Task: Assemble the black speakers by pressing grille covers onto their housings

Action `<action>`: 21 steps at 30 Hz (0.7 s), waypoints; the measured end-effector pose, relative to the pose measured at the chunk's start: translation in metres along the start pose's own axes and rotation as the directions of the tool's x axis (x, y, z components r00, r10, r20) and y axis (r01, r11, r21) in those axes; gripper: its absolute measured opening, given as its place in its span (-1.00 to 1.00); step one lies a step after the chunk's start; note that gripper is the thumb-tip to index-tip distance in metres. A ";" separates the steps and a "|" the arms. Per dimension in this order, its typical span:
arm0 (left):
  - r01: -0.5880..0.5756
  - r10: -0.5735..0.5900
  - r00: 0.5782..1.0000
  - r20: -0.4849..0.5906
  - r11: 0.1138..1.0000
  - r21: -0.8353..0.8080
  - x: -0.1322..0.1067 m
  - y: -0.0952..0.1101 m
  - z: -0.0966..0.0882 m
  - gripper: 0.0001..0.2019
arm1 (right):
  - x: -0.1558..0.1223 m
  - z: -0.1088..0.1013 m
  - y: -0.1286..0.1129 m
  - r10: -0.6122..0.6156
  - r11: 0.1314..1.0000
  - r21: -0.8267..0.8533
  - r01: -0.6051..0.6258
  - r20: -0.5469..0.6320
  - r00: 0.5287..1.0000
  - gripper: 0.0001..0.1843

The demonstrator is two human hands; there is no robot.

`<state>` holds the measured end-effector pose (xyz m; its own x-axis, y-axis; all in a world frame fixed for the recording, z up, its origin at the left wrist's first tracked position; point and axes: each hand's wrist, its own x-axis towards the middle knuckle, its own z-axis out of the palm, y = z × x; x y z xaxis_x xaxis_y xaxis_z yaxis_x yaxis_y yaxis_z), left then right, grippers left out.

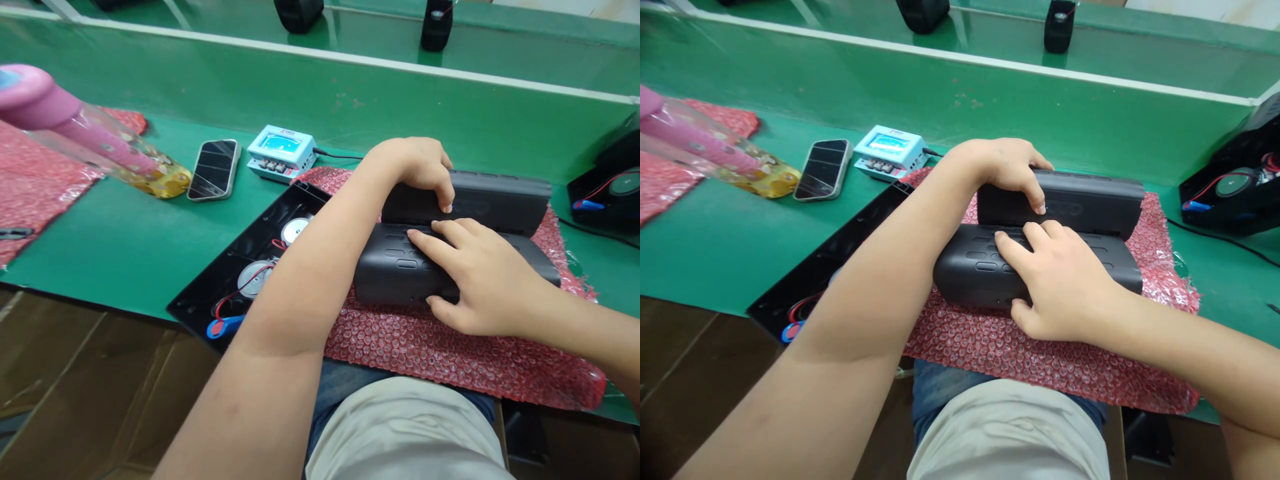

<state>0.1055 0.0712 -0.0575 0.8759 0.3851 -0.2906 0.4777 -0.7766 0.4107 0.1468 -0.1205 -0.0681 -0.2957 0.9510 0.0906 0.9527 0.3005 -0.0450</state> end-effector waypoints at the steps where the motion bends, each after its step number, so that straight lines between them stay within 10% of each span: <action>1: 0.004 -0.004 1.000 0.002 1.000 -0.001 0.000 0.000 0.000 -0.22 | 0.000 0.000 0.000 0.000 1.000 -0.003 0.000 -0.001 1.000 -0.27; 21: 0.006 -0.006 1.000 -0.002 1.000 0.004 -0.001 0.000 0.000 -0.28 | 0.000 0.001 0.000 -0.002 1.000 -0.013 0.002 0.008 1.000 -0.27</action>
<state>0.1047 0.0705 -0.0572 0.8733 0.3907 -0.2910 0.4825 -0.7761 0.4059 0.1468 -0.1205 -0.0687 -0.2985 0.9508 0.0832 0.9528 0.3019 -0.0317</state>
